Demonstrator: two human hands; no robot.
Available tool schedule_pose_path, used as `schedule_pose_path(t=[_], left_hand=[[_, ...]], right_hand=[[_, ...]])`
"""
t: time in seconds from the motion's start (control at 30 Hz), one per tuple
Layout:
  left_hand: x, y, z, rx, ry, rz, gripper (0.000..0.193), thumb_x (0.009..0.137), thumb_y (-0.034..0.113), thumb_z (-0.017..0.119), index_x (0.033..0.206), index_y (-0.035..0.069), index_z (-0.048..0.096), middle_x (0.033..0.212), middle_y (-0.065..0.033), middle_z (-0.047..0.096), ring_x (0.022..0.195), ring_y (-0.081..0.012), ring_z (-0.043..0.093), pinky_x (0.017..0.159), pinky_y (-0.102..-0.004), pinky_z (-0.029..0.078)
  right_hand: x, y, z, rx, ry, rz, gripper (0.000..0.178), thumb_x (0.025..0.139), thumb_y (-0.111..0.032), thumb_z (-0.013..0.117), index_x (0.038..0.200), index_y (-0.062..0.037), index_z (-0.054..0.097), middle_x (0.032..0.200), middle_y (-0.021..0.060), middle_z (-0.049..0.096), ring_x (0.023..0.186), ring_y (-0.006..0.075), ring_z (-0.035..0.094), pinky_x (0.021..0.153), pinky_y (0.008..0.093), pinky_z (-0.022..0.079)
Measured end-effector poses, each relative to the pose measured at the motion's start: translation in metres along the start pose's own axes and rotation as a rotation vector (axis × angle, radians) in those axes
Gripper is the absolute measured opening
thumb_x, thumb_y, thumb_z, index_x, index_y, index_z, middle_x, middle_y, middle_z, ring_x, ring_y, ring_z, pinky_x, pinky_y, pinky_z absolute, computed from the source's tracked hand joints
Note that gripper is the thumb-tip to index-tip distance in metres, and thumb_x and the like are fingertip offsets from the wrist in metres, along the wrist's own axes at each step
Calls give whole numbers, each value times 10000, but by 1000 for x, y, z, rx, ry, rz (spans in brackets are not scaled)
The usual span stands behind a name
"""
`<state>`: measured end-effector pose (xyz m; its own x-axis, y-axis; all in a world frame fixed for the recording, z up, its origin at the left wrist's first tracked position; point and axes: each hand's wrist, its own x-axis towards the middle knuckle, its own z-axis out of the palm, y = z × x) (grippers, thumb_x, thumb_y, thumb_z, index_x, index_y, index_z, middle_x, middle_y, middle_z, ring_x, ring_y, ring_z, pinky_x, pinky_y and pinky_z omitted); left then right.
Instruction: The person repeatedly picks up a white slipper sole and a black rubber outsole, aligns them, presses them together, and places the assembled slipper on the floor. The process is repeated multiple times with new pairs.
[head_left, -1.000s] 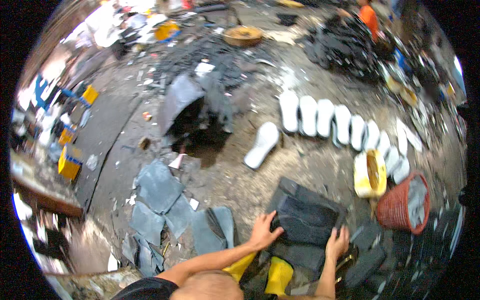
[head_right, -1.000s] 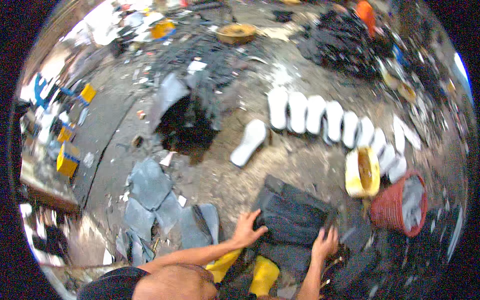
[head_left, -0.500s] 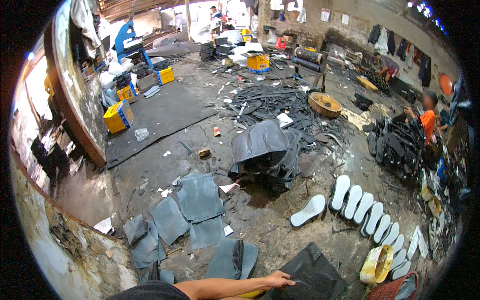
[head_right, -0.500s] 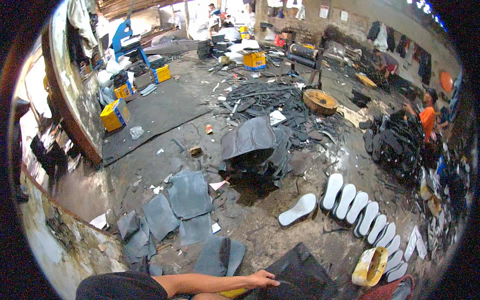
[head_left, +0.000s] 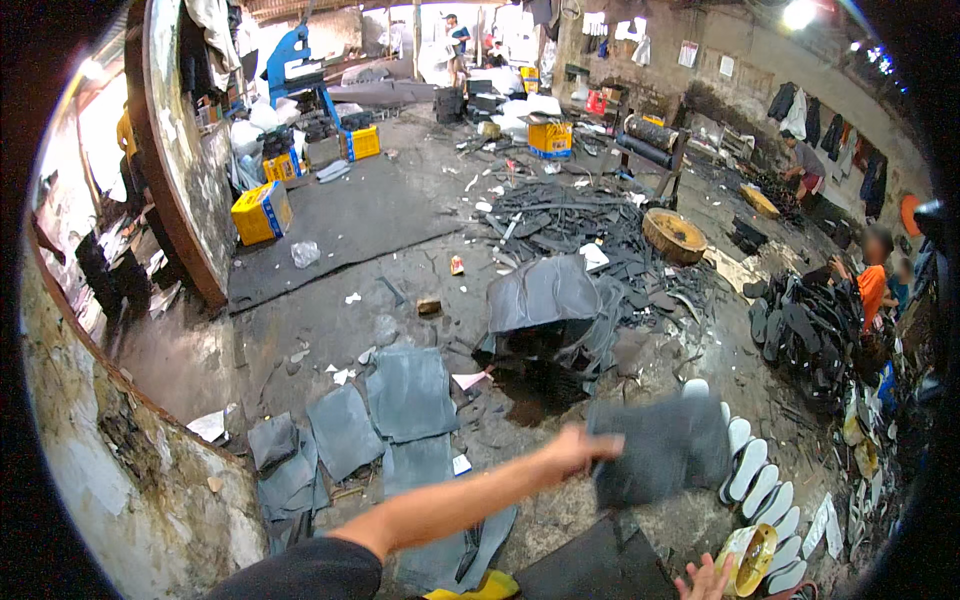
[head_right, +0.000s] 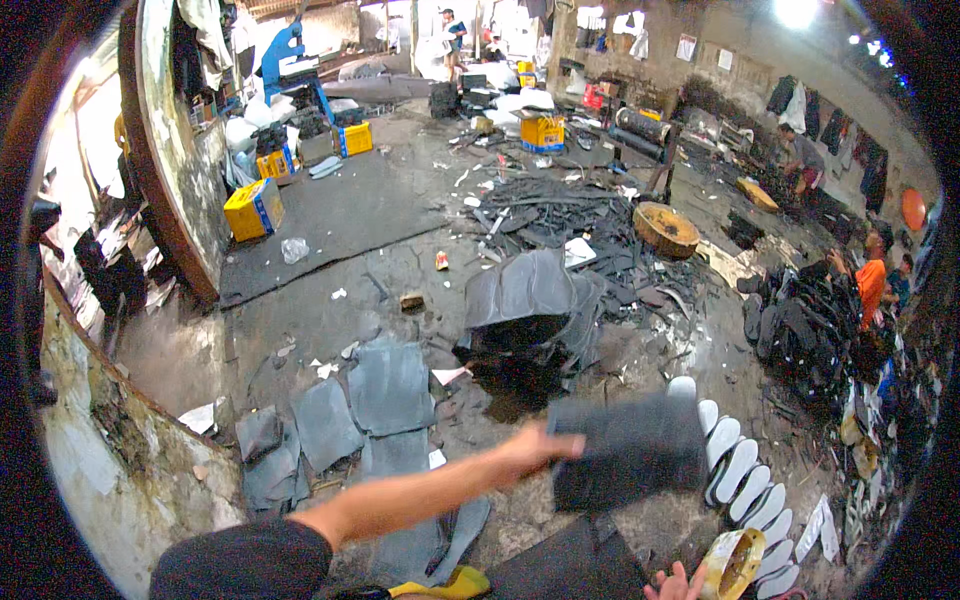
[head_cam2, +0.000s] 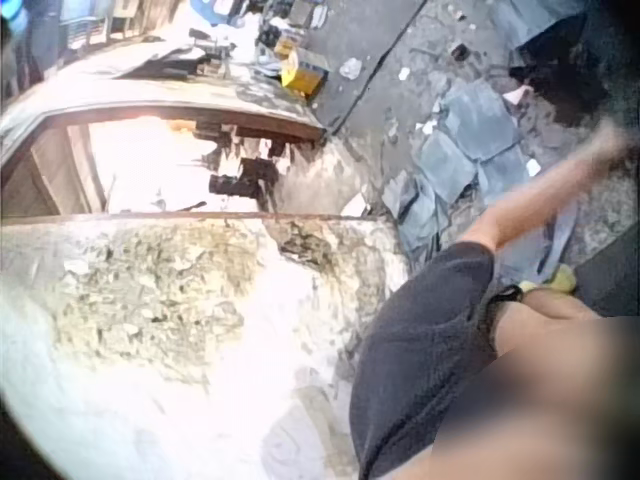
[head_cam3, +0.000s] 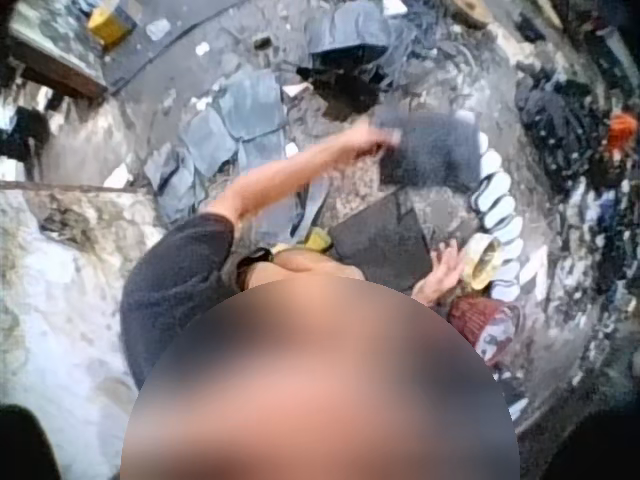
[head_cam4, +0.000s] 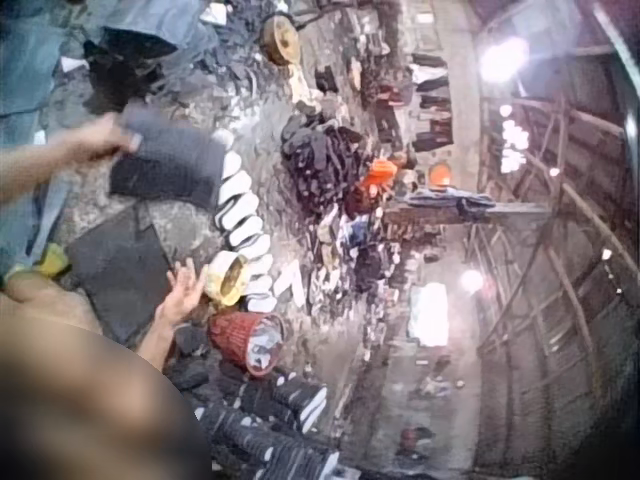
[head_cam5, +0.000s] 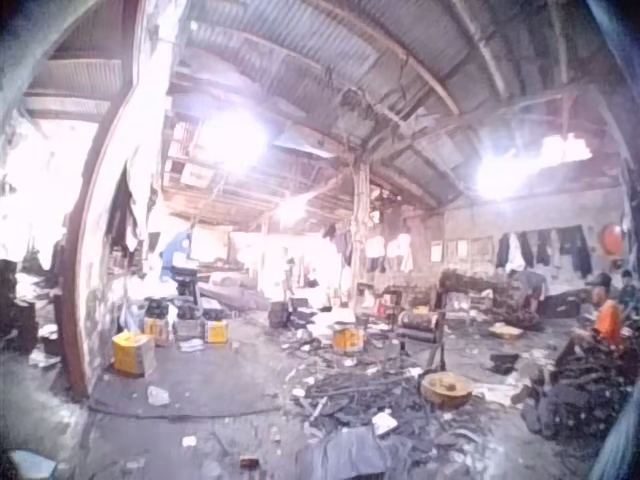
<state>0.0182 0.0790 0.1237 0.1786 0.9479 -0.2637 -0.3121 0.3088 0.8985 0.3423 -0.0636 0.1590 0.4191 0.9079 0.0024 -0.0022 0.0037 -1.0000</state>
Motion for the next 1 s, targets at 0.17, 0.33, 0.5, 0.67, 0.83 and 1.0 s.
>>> schedule_pose_path(t=[0.17,0.33,0.5,0.67,0.83,1.0], left_hand=[[86,135,-40,-375,294,143,419,770,407,886,966,101,678,869,-27,623,628,-149,512,494,-303,417],[50,92,-146,156,737,681,517,828,292,819,1220,-19,689,1194,-147,718,1048,-223,690,897,-342,548],[-116,-96,-203,661,875,266,398,820,287,802,1126,42,731,1112,-146,732,1017,-237,707,869,-362,554],[-210,-224,-155,1072,970,-14,470,770,255,846,1184,78,712,986,-106,674,948,-296,640,891,-413,515],[-211,-234,-133,1021,1003,52,296,773,175,848,992,56,689,975,-103,660,988,-280,632,910,-403,505],[-203,-219,-138,509,875,59,305,818,149,828,1081,50,711,935,-62,729,887,-157,681,792,-299,538]], right_hand=[[-10,-14,11,-130,17,-66,464,996,-76,584,1424,69,479,1210,233,675,997,307,683,860,386,568],[-40,3,4,-305,154,-41,402,1033,-188,585,1410,-53,550,1131,91,687,879,126,642,794,280,522],[-45,14,4,-219,90,95,390,945,-97,674,1305,36,603,1087,156,716,908,223,679,822,334,542],[-39,65,67,-407,-308,59,331,987,-102,610,1307,-17,621,1095,130,717,950,169,666,836,319,541],[-92,137,146,-616,-1270,-570,297,886,-217,715,1183,-212,722,1167,73,707,1002,317,678,829,425,564],[-148,183,162,-1062,-1233,-515,278,878,-358,736,1032,-127,718,959,119,671,882,318,657,740,467,538]])
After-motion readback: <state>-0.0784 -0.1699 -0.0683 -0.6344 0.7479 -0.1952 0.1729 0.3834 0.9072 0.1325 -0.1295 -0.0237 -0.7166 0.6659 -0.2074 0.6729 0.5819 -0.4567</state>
